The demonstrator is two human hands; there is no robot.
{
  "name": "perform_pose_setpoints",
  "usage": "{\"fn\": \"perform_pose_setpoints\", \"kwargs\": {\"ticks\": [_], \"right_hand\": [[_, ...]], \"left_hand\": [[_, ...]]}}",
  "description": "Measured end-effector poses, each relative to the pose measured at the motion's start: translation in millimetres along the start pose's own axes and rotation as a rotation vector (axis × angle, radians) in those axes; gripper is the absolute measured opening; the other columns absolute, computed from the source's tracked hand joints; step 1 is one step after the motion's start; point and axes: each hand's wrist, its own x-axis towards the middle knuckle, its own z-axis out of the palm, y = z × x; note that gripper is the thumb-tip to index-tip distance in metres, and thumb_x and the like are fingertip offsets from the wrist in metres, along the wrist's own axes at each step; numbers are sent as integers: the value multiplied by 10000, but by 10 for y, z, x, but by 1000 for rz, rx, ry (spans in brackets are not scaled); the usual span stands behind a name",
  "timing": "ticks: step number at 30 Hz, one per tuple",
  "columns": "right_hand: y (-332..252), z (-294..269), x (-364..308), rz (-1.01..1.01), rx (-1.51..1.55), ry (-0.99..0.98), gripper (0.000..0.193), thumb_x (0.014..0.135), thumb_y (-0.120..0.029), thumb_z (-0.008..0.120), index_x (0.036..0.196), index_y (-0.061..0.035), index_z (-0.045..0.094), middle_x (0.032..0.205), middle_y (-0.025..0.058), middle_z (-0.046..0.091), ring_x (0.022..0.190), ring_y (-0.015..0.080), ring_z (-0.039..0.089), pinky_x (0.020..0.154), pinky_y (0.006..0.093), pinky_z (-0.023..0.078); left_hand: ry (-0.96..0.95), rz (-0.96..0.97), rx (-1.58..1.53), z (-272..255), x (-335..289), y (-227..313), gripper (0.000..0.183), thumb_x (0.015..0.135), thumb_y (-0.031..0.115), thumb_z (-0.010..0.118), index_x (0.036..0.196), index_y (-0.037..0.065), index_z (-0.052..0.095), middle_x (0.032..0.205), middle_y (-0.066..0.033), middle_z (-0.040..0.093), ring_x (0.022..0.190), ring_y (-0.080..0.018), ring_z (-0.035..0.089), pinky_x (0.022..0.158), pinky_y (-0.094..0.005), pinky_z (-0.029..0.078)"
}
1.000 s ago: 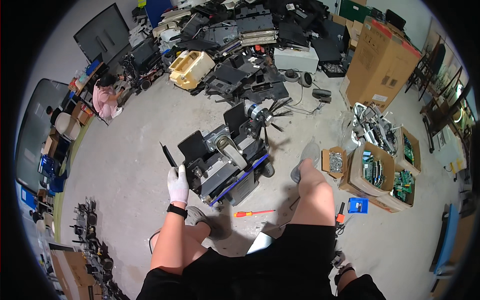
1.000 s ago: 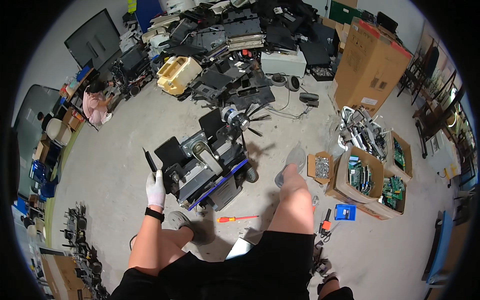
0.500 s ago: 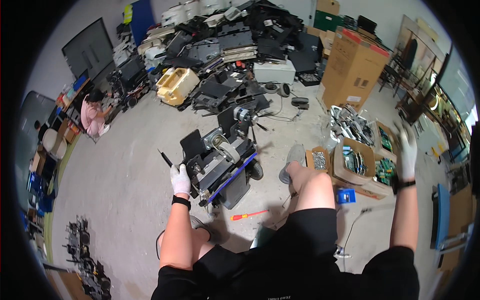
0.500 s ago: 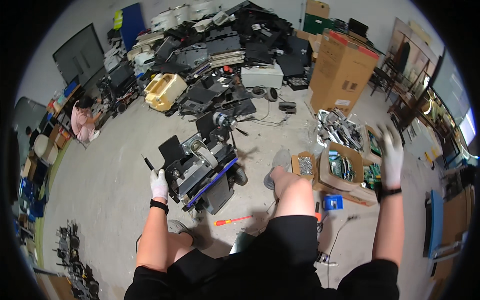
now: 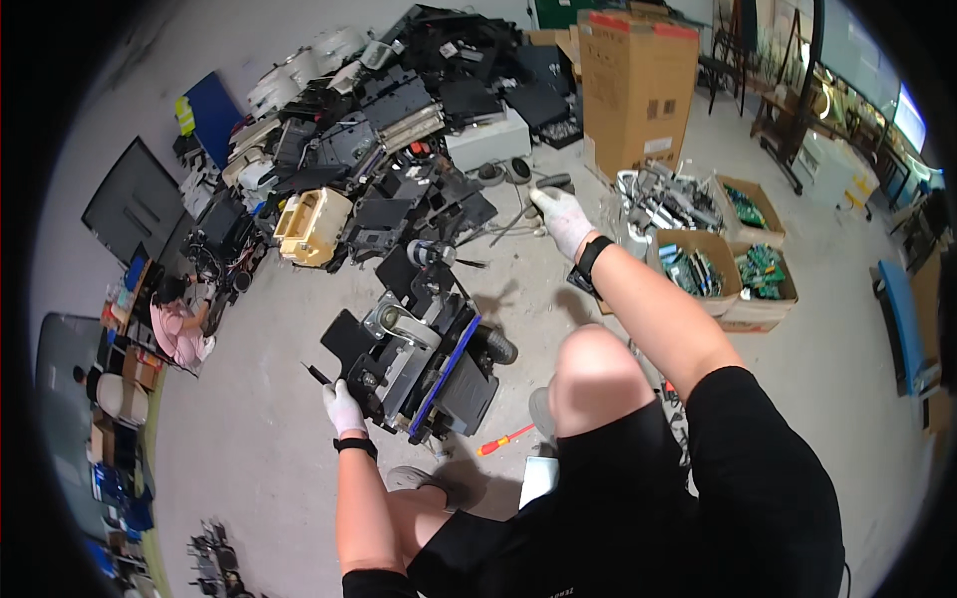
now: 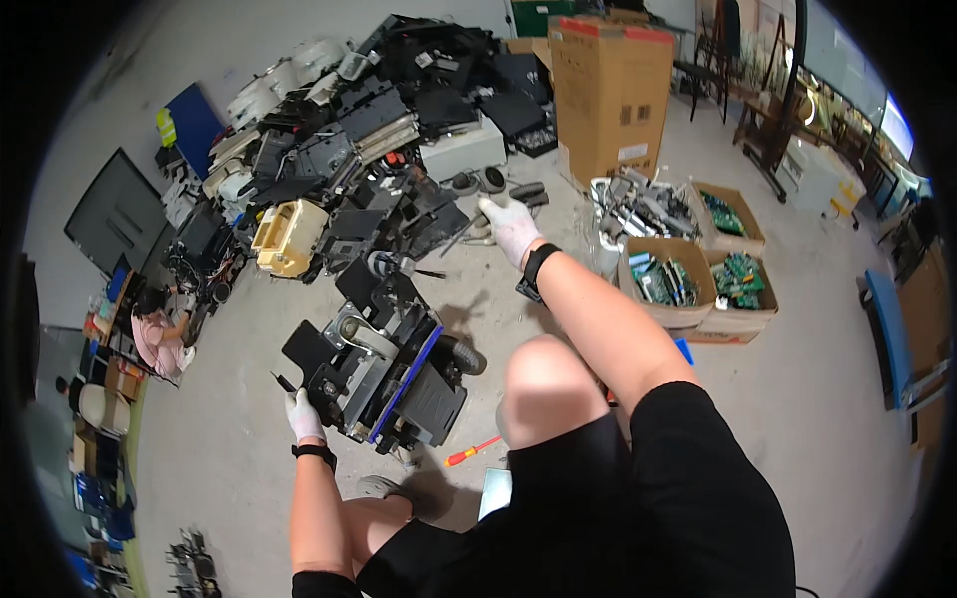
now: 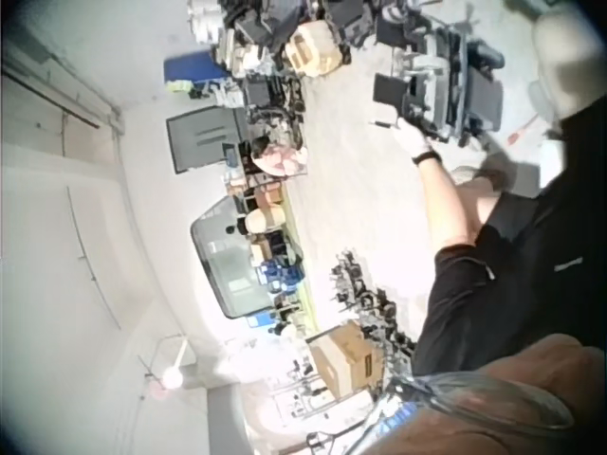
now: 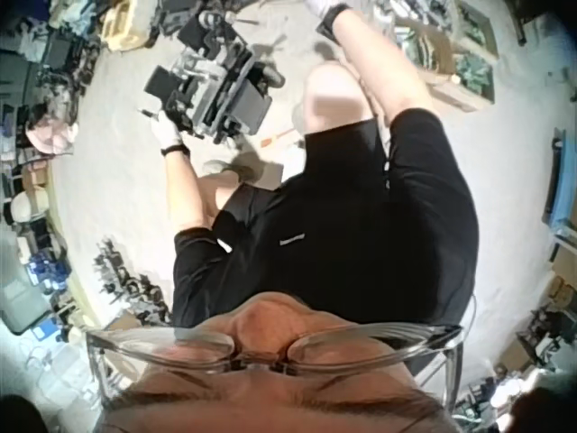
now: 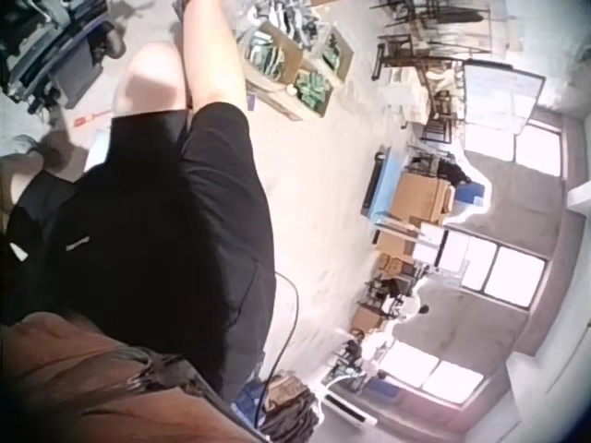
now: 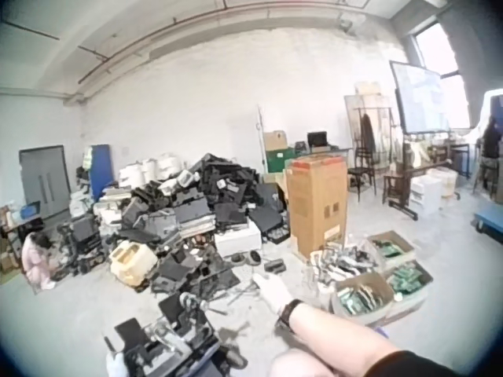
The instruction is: The recorder is assembling or repairing a mechanical motor and brush unit using a screwdriver and manual manipulation.
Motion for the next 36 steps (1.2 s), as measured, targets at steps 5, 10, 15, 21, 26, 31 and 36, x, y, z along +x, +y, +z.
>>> {"fn": "perform_pose_setpoints", "kwargs": {"ticks": [5,10,15,21,26,31,36], "right_hand": [[1714,-265,95,380,302,133,271,984,-333,598,1049,-73,641,877,69,664,700,206,639,610,339,532],[2159,633,-154,364,222,-320,344,999,-300,577,1166,-5,632,887,95,678,752,204,673,659,334,550],[2169,920,296,376,-99,34,501,918,-444,665,779,38,665,633,96,600,603,193,595,558,363,473],[2099,961,278,299,531,250,300,1020,-283,556,1020,-1,658,750,83,649,578,169,631,509,310,497],[2107,988,-111,435,593,179,253,1018,-233,535,1065,-16,655,749,66,667,570,168,641,491,291,482],[2430,1031,-123,293,177,30,299,972,-265,559,913,1,682,714,95,651,623,192,606,593,364,470],[2212,1126,-134,350,140,-206,368,955,-326,586,909,25,684,741,172,659,705,299,635,694,420,500]], "left_hand": [[-66,-40,-82,25,-115,92,182,993,195,515,1002,20,567,895,-54,616,791,-148,592,732,-309,491],[-8,-7,-106,-214,-69,26,172,998,172,490,1028,8,535,945,-60,608,830,-147,593,773,-313,493],[51,-16,-51,-48,-178,218,170,986,161,481,988,3,543,928,-62,590,818,-150,568,778,-319,480],[17,10,68,-163,-65,73,202,971,193,485,969,6,561,931,-62,588,828,-159,553,792,-320,467],[50,71,118,-184,-15,-40,221,963,202,489,1008,11,589,946,-57,590,862,-170,569,817,-321,476],[31,-13,13,-33,177,-120,228,961,204,496,1031,17,605,961,-56,604,875,-178,582,805,-329,487],[53,-136,-136,-72,231,-62,235,953,218,503,1019,23,616,955,-58,626,856,-192,600,785,-339,497]]}}
